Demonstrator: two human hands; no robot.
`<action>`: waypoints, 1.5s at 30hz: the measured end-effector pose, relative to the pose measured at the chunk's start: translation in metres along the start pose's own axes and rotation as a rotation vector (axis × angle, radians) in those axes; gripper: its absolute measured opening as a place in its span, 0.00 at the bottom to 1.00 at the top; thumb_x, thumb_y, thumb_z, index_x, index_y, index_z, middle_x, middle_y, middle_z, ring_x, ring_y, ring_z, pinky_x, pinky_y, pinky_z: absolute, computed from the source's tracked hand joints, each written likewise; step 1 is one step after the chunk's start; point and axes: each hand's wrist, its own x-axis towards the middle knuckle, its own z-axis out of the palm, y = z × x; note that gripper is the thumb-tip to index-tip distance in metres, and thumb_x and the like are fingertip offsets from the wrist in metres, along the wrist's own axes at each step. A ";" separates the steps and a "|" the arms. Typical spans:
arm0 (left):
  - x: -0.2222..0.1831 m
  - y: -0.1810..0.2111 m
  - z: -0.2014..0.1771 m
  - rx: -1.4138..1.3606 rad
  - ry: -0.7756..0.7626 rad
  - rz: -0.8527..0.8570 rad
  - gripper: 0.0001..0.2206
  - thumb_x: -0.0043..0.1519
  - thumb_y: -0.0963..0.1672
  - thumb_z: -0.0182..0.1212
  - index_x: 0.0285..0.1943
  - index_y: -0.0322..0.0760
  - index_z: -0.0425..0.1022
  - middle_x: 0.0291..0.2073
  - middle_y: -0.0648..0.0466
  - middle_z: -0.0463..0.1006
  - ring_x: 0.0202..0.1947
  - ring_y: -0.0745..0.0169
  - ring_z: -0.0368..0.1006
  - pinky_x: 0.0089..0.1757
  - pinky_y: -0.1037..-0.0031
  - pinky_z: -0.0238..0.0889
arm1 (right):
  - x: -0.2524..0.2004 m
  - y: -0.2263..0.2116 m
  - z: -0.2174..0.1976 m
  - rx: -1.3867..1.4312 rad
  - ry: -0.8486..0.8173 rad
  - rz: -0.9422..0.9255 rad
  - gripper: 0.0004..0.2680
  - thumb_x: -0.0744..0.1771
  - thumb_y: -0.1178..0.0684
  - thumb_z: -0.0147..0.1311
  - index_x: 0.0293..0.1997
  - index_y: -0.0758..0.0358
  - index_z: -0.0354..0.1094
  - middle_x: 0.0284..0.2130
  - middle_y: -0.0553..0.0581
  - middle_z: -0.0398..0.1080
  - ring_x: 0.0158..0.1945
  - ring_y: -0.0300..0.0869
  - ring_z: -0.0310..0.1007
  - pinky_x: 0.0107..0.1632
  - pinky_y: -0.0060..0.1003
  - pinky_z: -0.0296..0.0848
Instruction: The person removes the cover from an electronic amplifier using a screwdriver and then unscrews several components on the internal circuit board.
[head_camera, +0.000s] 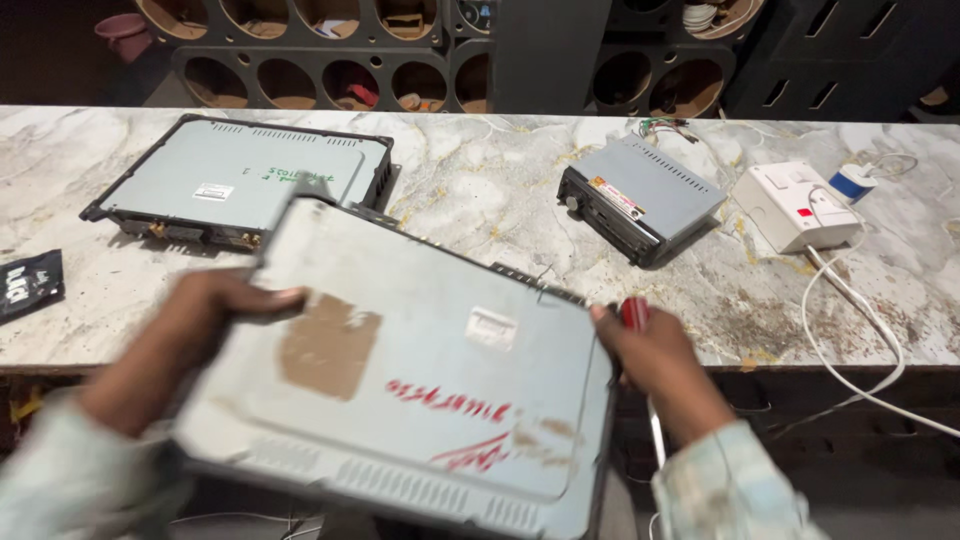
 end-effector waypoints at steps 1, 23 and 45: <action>0.004 -0.010 0.014 -0.127 -0.069 0.062 0.21 0.53 0.45 0.68 0.47 0.15 0.78 0.30 0.32 0.79 0.25 0.34 0.77 0.33 0.54 0.73 | 0.011 -0.006 -0.004 -0.069 0.065 -0.048 0.21 0.64 0.38 0.65 0.30 0.73 0.69 0.22 0.65 0.72 0.16 0.43 0.64 0.20 0.40 0.61; 0.021 -0.040 0.088 0.630 0.610 0.261 0.22 0.58 0.56 0.65 0.37 0.35 0.85 0.29 0.38 0.82 0.35 0.36 0.76 0.43 0.55 0.65 | 0.060 -0.021 0.006 -0.399 0.242 -0.381 0.22 0.60 0.43 0.65 0.56 0.61 0.68 0.41 0.70 0.77 0.47 0.62 0.77 0.51 0.51 0.73; 0.002 -0.064 0.210 0.429 -0.335 0.972 0.28 0.51 0.33 0.56 0.64 0.36 0.70 0.52 0.46 0.76 0.53 0.47 0.74 0.55 0.66 0.66 | -0.064 -0.095 -0.059 0.445 0.243 -0.864 0.10 0.72 0.47 0.53 0.39 0.59 0.57 0.21 0.51 0.62 0.17 0.33 0.61 0.19 0.28 0.61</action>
